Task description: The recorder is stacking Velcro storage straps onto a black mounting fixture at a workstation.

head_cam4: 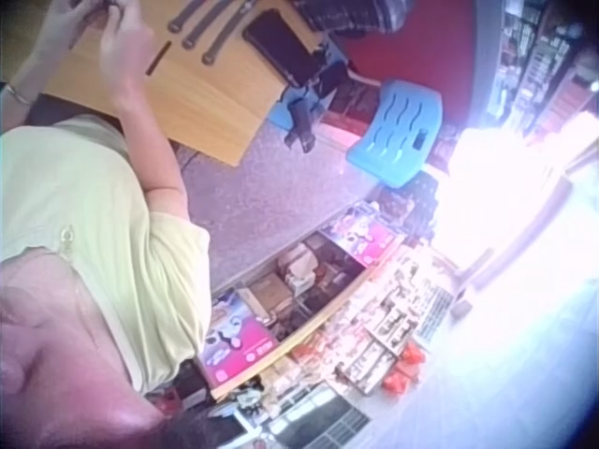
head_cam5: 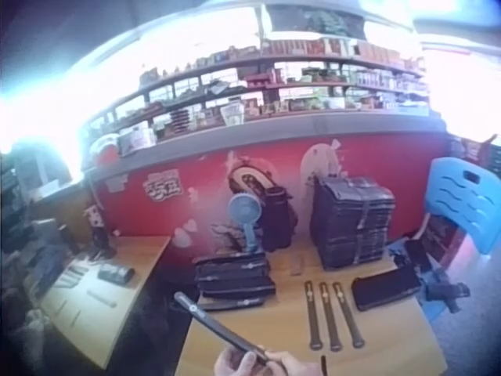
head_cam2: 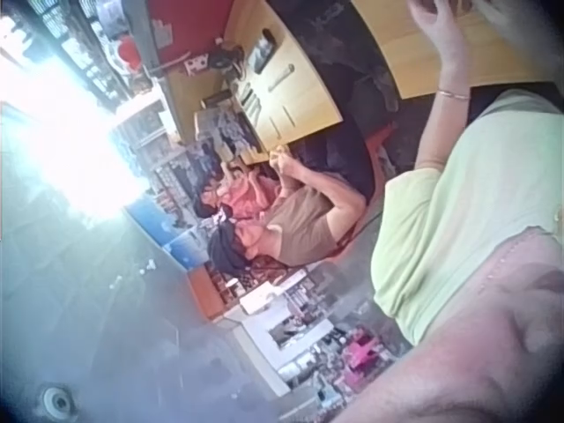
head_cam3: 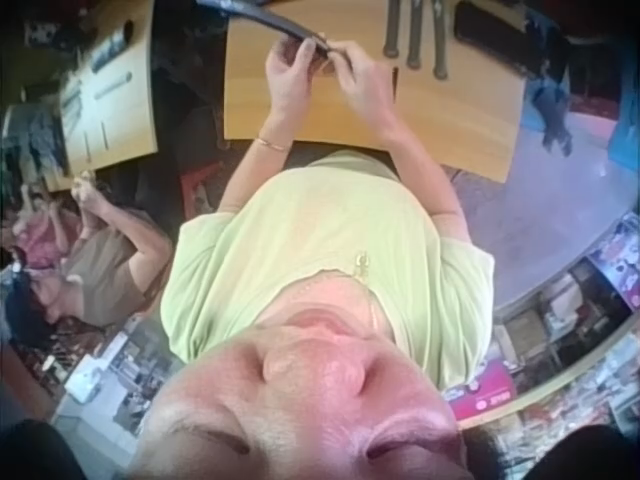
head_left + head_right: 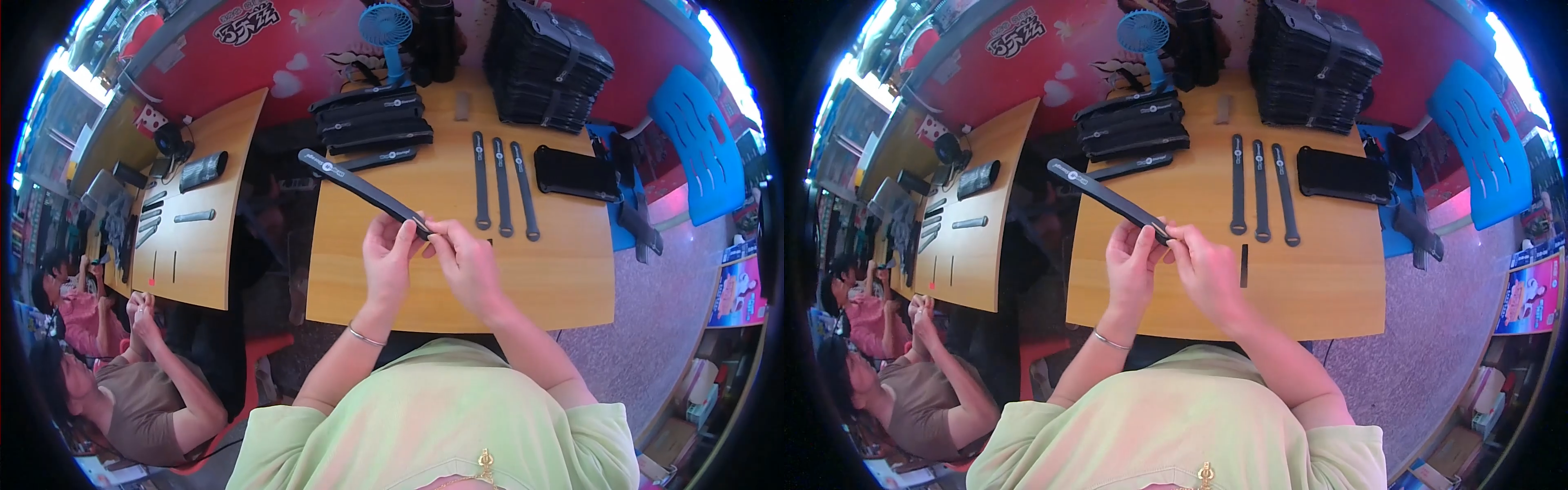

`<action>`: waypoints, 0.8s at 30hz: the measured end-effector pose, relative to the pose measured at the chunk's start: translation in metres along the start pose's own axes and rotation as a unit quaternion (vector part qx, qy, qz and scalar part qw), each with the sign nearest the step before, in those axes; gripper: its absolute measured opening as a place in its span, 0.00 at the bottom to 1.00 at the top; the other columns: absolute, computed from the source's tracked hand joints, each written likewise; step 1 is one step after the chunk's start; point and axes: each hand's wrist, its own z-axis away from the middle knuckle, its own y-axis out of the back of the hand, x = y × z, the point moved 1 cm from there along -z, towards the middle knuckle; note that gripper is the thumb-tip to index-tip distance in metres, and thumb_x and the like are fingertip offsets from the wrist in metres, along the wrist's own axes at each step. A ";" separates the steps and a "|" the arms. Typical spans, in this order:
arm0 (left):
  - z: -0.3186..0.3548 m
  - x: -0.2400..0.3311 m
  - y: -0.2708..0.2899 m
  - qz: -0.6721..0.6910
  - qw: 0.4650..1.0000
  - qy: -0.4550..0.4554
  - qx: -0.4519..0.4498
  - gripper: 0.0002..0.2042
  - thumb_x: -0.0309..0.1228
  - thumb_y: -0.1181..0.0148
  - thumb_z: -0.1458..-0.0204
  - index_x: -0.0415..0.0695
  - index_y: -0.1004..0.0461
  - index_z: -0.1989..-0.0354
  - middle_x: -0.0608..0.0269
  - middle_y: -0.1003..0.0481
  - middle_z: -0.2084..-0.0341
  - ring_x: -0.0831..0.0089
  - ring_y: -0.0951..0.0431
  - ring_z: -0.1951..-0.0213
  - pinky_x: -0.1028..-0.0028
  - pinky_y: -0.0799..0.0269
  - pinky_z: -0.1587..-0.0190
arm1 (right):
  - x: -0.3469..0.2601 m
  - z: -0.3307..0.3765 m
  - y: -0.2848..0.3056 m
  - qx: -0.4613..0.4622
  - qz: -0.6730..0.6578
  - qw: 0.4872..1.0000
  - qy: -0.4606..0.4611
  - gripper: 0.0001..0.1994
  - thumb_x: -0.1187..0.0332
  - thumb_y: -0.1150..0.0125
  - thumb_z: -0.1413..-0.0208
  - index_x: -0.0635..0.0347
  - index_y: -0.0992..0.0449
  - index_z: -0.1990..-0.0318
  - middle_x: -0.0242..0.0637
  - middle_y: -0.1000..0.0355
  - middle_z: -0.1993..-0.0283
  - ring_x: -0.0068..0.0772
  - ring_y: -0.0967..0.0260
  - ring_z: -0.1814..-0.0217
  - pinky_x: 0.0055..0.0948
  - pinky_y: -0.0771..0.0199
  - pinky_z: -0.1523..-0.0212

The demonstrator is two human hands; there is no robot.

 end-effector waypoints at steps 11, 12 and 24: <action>0.002 -0.003 0.005 -0.141 0.984 -0.050 -0.100 0.23 0.18 0.45 0.47 0.34 0.39 0.41 0.56 0.26 0.55 0.74 0.26 0.54 0.76 0.29 0.51 | 0.031 0.005 -0.011 0.038 -0.113 0.993 0.006 0.09 0.75 0.46 0.43 0.62 0.25 0.56 0.39 0.24 0.74 0.24 0.25 0.74 0.22 0.31 0.75; 0.001 -0.001 0.008 -0.141 0.984 -0.050 -0.099 0.23 0.18 0.45 0.47 0.34 0.39 0.41 0.56 0.26 0.55 0.74 0.26 0.54 0.76 0.29 0.51 | 0.032 0.005 -0.008 0.021 -0.081 0.997 0.001 0.09 0.75 0.46 0.43 0.62 0.24 0.56 0.39 0.24 0.74 0.22 0.26 0.75 0.21 0.33 0.76; -0.004 -0.004 0.003 -0.119 0.979 0.004 -0.166 0.21 0.18 0.46 0.47 0.32 0.37 0.43 0.57 0.25 0.58 0.74 0.24 0.57 0.75 0.29 0.51 | 0.017 -0.001 0.014 0.013 -0.007 0.998 0.057 0.07 0.75 0.46 0.44 0.61 0.25 0.59 0.40 0.26 0.75 0.30 0.26 0.76 0.24 0.30 0.74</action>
